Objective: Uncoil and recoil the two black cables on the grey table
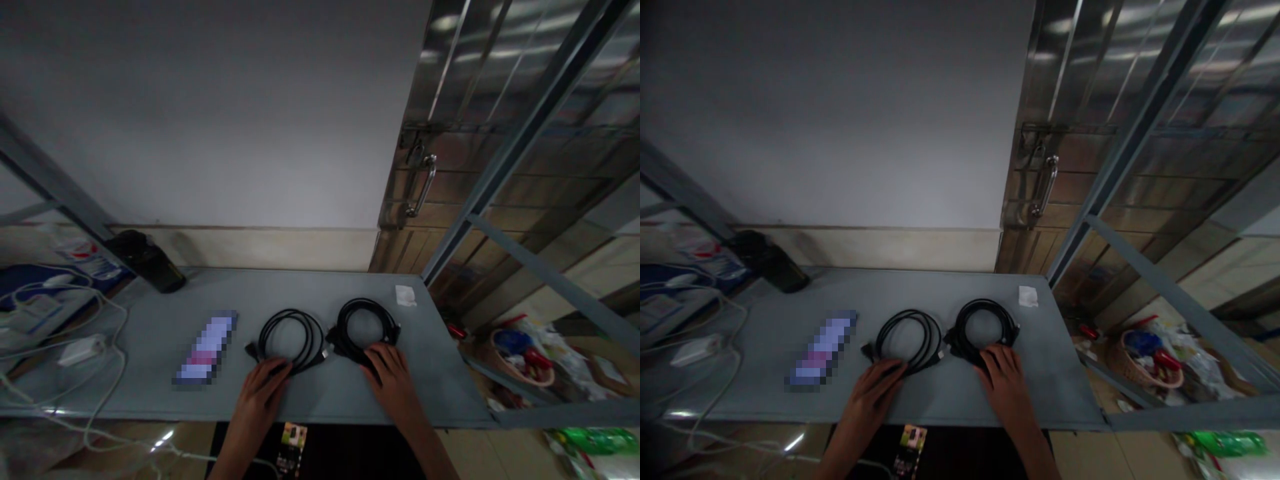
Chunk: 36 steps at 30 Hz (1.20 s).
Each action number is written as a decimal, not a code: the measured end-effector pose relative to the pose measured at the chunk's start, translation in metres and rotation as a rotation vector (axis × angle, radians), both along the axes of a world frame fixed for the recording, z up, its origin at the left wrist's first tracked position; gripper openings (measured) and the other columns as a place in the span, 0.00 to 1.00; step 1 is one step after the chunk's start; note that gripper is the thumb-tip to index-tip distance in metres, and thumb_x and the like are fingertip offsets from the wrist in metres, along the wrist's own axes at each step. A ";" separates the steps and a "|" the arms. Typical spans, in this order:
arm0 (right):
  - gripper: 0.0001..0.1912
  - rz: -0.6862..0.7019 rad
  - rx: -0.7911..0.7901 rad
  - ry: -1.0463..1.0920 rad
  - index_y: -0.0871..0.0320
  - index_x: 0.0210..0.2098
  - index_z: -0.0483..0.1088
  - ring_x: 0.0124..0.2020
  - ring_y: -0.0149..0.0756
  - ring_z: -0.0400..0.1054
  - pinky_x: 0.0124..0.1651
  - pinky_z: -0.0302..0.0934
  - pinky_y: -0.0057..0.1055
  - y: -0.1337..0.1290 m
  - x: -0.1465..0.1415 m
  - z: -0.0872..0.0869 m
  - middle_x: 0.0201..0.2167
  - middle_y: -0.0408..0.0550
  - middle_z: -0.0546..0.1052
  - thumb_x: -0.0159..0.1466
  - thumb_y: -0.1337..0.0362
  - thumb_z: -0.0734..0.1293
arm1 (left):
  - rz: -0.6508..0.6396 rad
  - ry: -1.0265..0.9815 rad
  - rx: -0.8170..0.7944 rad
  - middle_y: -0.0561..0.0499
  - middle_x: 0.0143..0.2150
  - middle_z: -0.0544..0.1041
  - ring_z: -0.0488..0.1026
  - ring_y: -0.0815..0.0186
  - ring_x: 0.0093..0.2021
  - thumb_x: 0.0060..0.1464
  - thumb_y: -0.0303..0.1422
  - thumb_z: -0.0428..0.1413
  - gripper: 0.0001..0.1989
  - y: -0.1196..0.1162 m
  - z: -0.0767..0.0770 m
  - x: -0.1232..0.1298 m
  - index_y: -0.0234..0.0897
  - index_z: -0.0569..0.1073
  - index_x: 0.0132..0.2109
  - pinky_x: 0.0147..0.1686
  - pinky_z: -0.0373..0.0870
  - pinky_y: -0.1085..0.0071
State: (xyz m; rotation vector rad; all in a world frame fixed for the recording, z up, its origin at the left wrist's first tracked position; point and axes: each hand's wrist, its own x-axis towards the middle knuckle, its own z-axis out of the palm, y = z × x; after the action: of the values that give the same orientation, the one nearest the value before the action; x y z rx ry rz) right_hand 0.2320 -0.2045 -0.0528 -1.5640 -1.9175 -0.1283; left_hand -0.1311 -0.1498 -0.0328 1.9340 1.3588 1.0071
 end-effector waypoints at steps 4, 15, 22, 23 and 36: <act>0.14 -0.014 0.028 -0.007 0.52 0.60 0.77 0.57 0.51 0.76 0.61 0.71 0.53 -0.014 0.007 -0.001 0.54 0.54 0.81 0.82 0.55 0.65 | 0.040 -0.008 -0.002 0.41 0.54 0.87 0.82 0.41 0.59 0.63 0.43 0.67 0.13 0.014 -0.002 -0.005 0.56 0.90 0.53 0.69 0.70 0.40; 0.13 -0.003 0.085 0.064 0.54 0.60 0.75 0.58 0.48 0.77 0.63 0.72 0.51 -0.013 0.005 0.001 0.55 0.54 0.82 0.84 0.59 0.63 | 0.212 -0.150 0.103 0.40 0.62 0.83 0.76 0.40 0.66 0.60 0.45 0.71 0.17 0.026 0.013 0.016 0.51 0.88 0.54 0.76 0.63 0.39; 0.11 0.028 0.120 0.129 0.54 0.59 0.74 0.58 0.48 0.77 0.62 0.72 0.49 -0.012 0.007 -0.003 0.54 0.53 0.83 0.84 0.59 0.63 | 0.214 0.145 0.532 0.42 0.60 0.82 0.80 0.49 0.60 0.71 0.37 0.64 0.14 0.021 0.006 0.006 0.46 0.81 0.61 0.62 0.79 0.47; 0.10 0.032 0.124 0.150 0.53 0.58 0.74 0.58 0.47 0.77 0.62 0.72 0.49 -0.011 0.007 -0.003 0.54 0.52 0.83 0.83 0.61 0.63 | 0.213 0.169 0.554 0.42 0.59 0.82 0.80 0.50 0.60 0.72 0.36 0.64 0.14 0.022 0.006 0.006 0.45 0.80 0.62 0.60 0.80 0.48; 0.10 -0.105 0.161 0.335 0.51 0.54 0.74 0.48 0.46 0.81 0.50 0.77 0.42 -0.009 0.015 0.020 0.45 0.49 0.85 0.84 0.60 0.61 | 0.225 0.157 0.564 0.42 0.58 0.80 0.79 0.49 0.57 0.73 0.38 0.62 0.15 0.019 0.008 0.005 0.44 0.77 0.63 0.58 0.80 0.47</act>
State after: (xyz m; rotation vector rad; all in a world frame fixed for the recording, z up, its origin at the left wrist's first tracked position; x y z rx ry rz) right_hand 0.2466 -0.2136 -0.0323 -1.4743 -1.5294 -0.0586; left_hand -0.1263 -0.1306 -0.0248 2.3373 1.5209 1.5007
